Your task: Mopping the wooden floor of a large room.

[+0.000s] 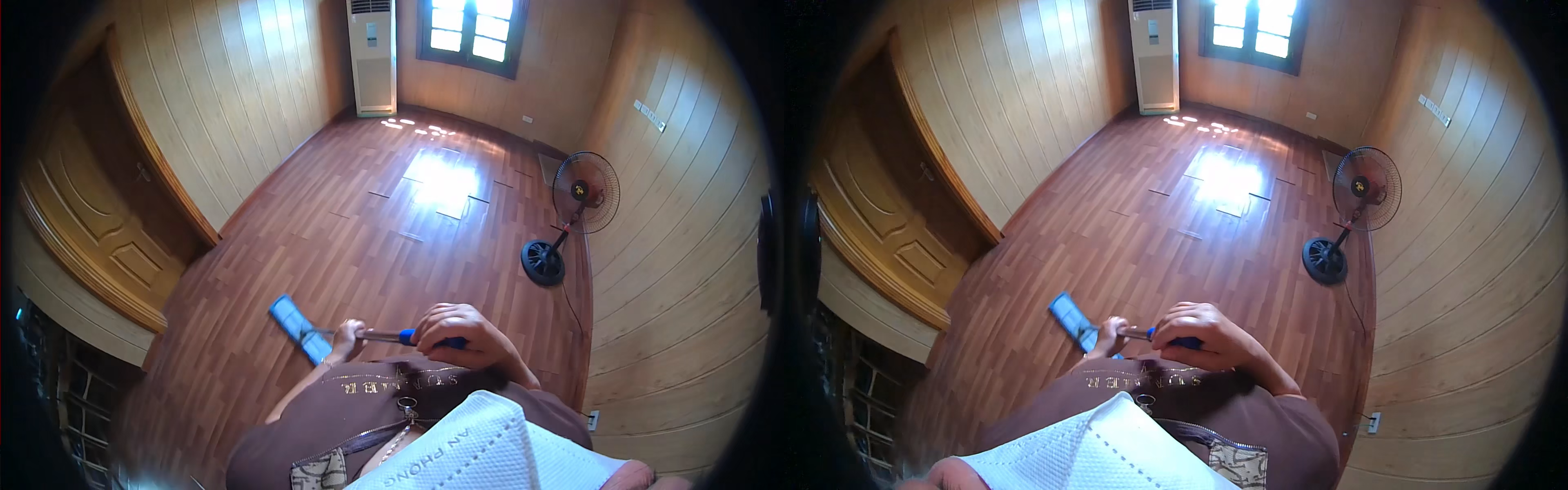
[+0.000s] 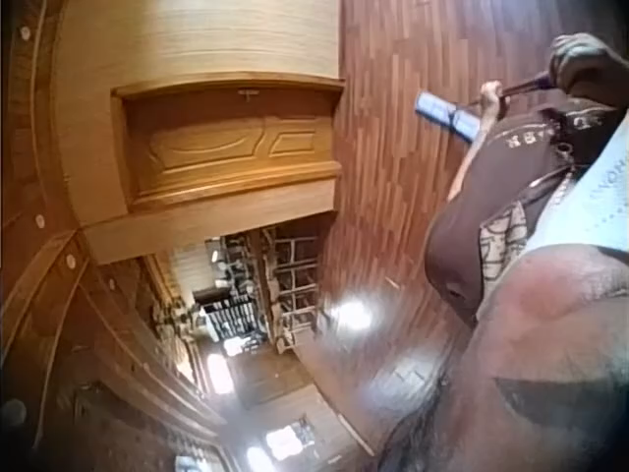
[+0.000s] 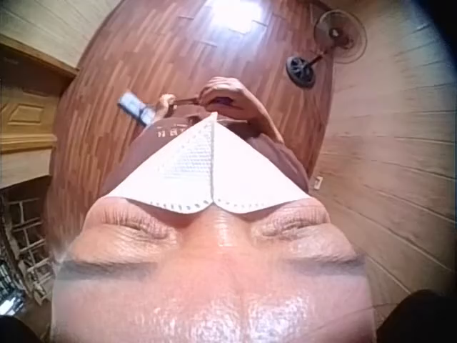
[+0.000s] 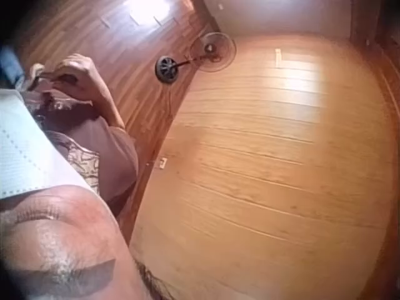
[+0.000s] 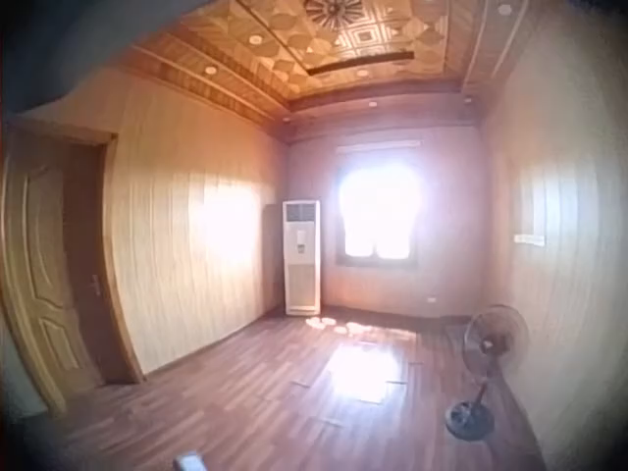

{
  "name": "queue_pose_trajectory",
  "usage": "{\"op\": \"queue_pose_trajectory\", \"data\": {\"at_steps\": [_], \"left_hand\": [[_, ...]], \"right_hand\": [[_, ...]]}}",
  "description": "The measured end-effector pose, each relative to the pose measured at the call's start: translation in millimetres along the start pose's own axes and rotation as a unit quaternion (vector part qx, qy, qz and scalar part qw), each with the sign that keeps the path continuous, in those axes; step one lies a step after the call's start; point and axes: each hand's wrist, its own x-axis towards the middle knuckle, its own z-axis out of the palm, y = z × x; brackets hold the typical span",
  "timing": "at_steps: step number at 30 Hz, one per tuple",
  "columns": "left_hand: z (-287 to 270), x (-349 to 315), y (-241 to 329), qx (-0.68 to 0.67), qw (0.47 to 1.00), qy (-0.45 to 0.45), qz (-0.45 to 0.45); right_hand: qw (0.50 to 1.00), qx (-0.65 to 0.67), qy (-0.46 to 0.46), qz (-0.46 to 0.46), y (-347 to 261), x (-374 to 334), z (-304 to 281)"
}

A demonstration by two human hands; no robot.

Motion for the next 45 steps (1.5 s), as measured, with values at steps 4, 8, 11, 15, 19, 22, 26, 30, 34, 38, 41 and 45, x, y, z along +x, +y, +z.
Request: {"op": "queue_pose_trajectory", "data": {"at_steps": [4, 8, 11, 15, 19, 22, 26, 30, 34, 38, 41, 45], "left_hand": [[25.3, 70.7, 27.7, -0.064, 0.992, -0.083, 0.07], [58.5, 116.6, 44.6, -0.118, 0.974, -0.167, 0.093], [70.0, 147.2, 72.9, -0.13, 0.943, -0.279, 0.127], [90.7, 164.8, 88.4, -0.16, 0.885, -0.366, 0.238], [101.8, 173.5, 97.1, -0.19, 0.824, -0.43, 0.316], [104.6, 173.1, 104.0, -0.202, 0.787, -0.456, 0.364], [100.7, 171.1, 101.8, -0.156, 0.776, -0.464, 0.397], [81.1, 181.6, 83.9, -0.115, 0.797, -0.46, 0.374], [76.5, 195.6, 41.9, -0.1, 0.847, -0.413, 0.319], [83.2, 211.7, -15.1, -0.077, 0.89, -0.382, 0.237], [130.1, 210.2, -94.6, -0.065, 0.938, -0.275, 0.201], [71.7, 214.2, -86.6, 0.002, 0.967, -0.242, 0.08]], "right_hand": [[0.995, -0.074, 0.047, 0.037, -9.8, -12.6, -11.4], [0.98, -0.161, 0.08, 0.085, -23.9, -12.7, -10.5], [0.96, -0.231, 0.103, 0.117, -38.5, -6.1, -2.3], [0.949, -0.279, 0.097, 0.111, -43.4, 16.2, 17.6], [0.936, -0.328, 0.098, 0.082, -29.9, 40.2, 34.5], [0.912, -0.371, 0.151, 0.091, -30.5, 51.2, 51.2], [0.904, -0.386, 0.159, 0.091, -33.6, 42.5, 59.4], [0.909, -0.341, 0.22, 0.089, -19.3, 35.1, 64.4], [0.936, -0.242, 0.233, 0.106, 9.9, 25.1, 63.7], [0.953, -0.177, 0.225, 0.1, 62.9, 23.0, 63.5], [0.973, -0.159, 0.123, 0.112, 81.3, 30.5, 47.1], [0.985, -0.114, 0.081, 0.097, 109.0, 20.6, 27.9]]}}
